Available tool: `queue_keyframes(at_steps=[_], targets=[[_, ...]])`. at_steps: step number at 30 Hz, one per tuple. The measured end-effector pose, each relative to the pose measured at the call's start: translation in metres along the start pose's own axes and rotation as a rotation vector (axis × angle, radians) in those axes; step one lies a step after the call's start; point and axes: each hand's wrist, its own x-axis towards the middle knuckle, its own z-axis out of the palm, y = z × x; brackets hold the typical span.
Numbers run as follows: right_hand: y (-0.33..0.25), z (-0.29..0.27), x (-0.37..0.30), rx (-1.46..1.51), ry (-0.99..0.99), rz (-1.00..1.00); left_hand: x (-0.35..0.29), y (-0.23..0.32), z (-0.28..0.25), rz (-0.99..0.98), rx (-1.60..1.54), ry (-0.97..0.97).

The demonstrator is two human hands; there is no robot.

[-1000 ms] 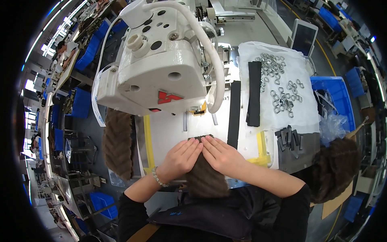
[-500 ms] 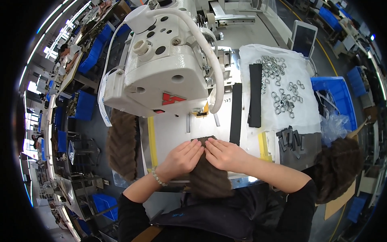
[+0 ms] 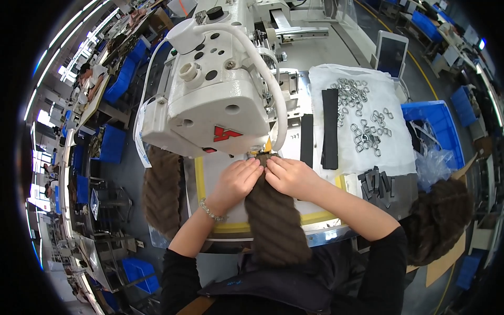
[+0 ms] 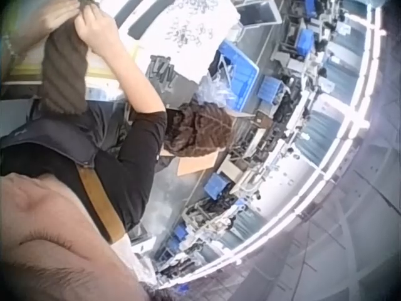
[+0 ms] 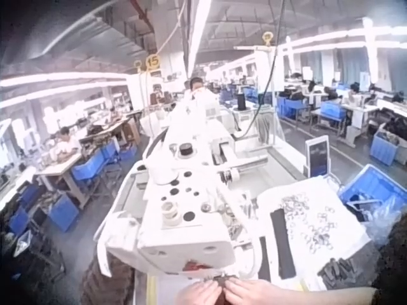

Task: Sewing leather straps and metal rings onto fur pieces using an industrial sewing machine.

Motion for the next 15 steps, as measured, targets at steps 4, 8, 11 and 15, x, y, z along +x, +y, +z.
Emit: queue_keyframes(at_steps=[4, 8, 11, 15], targets=[[0.003, 0.003, 0.007, -0.03, 0.027, -0.007, 0.002, -0.005, -0.003, -0.007, 0.028, 0.001], [0.007, 0.008, 0.007, -0.085, 0.087, -0.034, 0.002, -0.009, -0.002, 0.003, 0.046, 0.032], [0.007, 0.008, 0.002, -0.083, 0.005, -0.004, 0.003, -0.01, -0.004, 0.0, 0.047, 0.027], [0.008, 0.01, 0.002, -0.073, 0.011, 0.012, 0.002, -0.013, -0.002, 0.004, 0.06, 0.033]])
